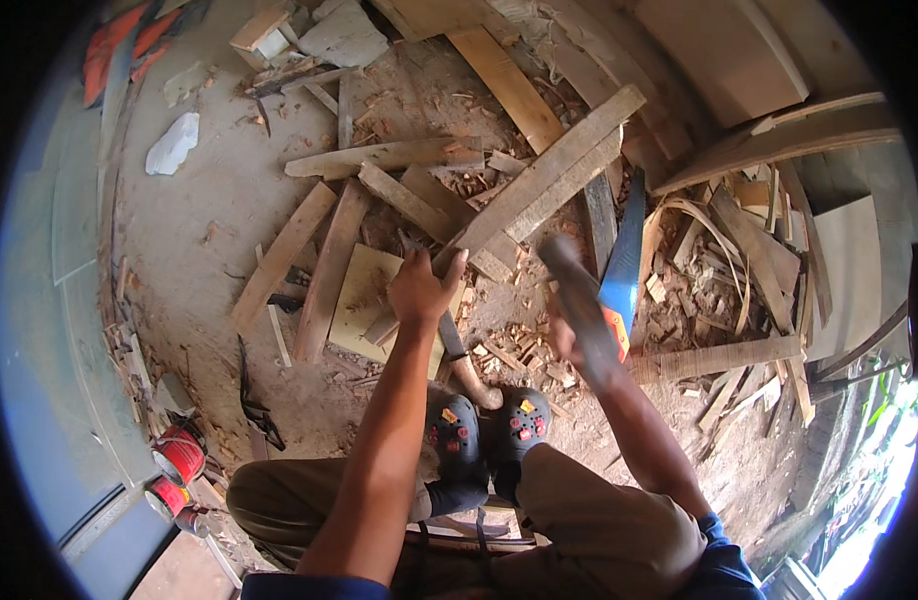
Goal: The person sits on the floor and repeatedly strikes a piece of wood with a hammer to break it into smaller pieces. The person adjusts the wood and continues hammering until it is broken.
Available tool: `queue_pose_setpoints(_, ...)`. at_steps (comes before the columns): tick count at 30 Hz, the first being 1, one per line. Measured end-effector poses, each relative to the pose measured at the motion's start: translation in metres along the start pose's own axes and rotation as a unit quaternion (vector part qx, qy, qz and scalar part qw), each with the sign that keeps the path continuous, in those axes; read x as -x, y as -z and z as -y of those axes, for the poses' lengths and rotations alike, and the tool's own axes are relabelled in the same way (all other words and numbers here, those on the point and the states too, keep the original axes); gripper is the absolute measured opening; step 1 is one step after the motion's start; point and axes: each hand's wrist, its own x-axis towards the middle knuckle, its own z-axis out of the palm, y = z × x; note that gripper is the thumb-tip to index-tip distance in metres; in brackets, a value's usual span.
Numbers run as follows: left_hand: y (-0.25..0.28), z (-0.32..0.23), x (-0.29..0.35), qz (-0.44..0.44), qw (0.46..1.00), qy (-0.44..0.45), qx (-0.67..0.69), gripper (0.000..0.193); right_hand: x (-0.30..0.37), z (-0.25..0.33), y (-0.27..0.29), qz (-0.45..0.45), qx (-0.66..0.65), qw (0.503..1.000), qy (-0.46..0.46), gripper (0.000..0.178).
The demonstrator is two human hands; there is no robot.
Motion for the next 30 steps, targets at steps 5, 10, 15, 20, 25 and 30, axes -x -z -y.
queue_pose_setpoints(5, 0.007, 0.006, 0.005, 0.032, 0.999, 0.038, 0.006, 0.062, -0.008, 0.013, -0.009, 0.002, 0.199, 0.971, -0.135, 0.034)
queue_pose_setpoints(10, 0.001, 0.011, -0.004, 0.002, 1.000, 0.030, -0.002, 0.055, 0.003, 0.065, -0.006, -0.050, -0.095, 0.991, 0.076, 0.030)
queue_pose_setpoints(15, 0.000, -0.003, -0.007, 0.025, 0.999, 0.021, 0.042, 0.055, 0.011, -0.011, 0.002, 0.000, 0.102, 0.992, 0.078, 0.034)
queue_pose_setpoints(20, 0.001, 0.007, -0.016, -0.039, 0.999, 0.004, -0.005, 0.056, 0.002, 0.011, -0.015, -0.052, 0.192, 0.980, 0.005, 0.029)
queue_pose_setpoints(25, 0.001, 0.023, 0.002, -0.005, 1.000, 0.002, -0.028, 0.057, 0.023, 0.069, -0.001, -0.031, -0.039, 0.998, 0.046, 0.028)
queue_pose_setpoints(30, 0.000, 0.003, -0.011, 0.017, 0.999, 0.019, -0.022, 0.059, 0.013, -0.033, 0.001, 0.013, 0.012, 0.994, -0.110, 0.032)
